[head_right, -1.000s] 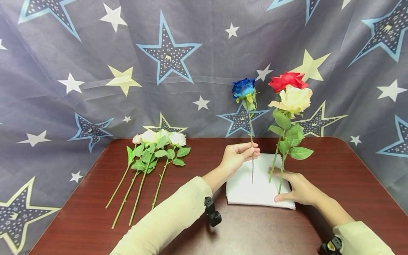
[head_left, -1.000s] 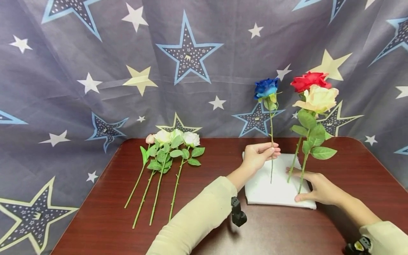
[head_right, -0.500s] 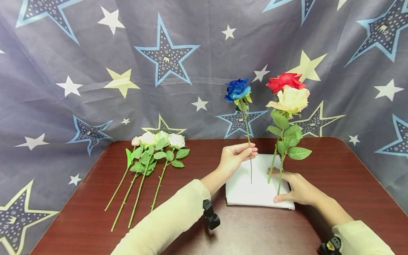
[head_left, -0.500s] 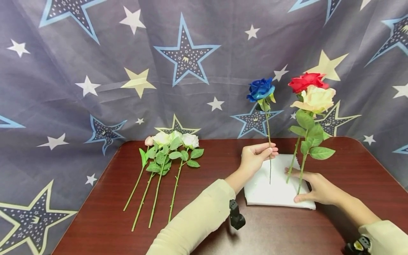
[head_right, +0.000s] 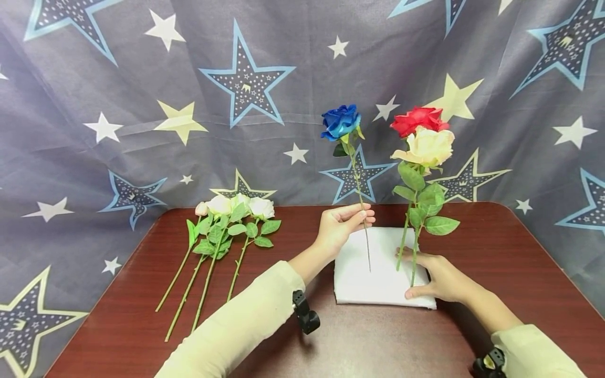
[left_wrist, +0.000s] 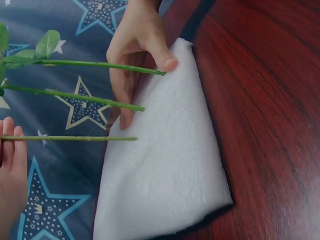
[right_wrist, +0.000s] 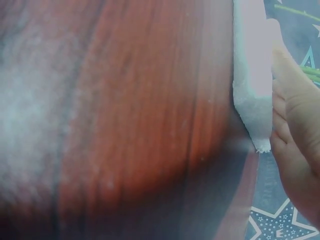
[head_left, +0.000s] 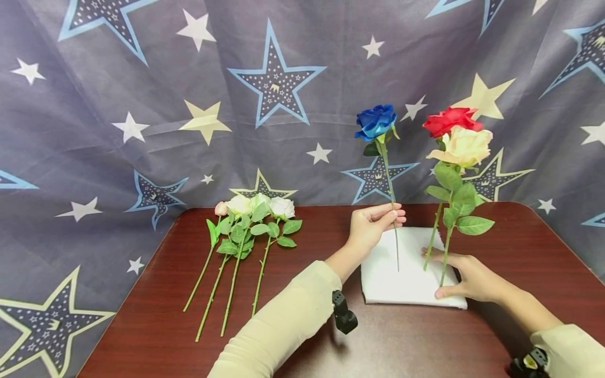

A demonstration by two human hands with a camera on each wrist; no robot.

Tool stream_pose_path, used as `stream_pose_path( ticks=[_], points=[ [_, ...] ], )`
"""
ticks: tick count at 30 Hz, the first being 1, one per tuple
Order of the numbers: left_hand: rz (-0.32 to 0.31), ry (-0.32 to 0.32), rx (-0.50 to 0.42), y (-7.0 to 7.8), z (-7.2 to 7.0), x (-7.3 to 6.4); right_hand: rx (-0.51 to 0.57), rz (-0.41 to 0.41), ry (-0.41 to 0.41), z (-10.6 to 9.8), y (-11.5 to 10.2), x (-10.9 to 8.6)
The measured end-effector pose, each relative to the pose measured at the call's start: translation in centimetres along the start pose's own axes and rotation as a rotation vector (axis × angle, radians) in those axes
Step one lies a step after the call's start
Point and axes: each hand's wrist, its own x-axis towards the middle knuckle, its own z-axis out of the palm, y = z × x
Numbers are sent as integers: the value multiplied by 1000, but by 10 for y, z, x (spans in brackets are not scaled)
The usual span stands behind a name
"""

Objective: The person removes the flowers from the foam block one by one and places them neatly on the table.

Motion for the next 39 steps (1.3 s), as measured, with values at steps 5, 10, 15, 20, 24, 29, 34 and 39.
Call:
stream_pose_path(
  ticks=[5,10,15,20,24,29,34,39],
  points=[
    [-40,20,6,3,-10,-3,6,4,0,0,1,0],
    [-106,21,38,4,-20,-8,16,12,-4,-1,1,-1],
    [-171,-12,72,6,-30,-14,16,20,6,-1,-1,-2],
    [-238,-21,78,10,-40,-22,18,34,8,-1,-2,-3],
    [-275,-31,87,13,-51,-29,17,36,4,0,-1,-3],
    [-301,-31,105,14,-64,-36,9,35,0,-1,-1,-2],
    [-329,-17,114,16,-74,-40,12,32,-4,-1,-2,-2],
    [-358,-14,127,17,-82,-44,15,32,-2,-1,-2,-2]
  ],
)
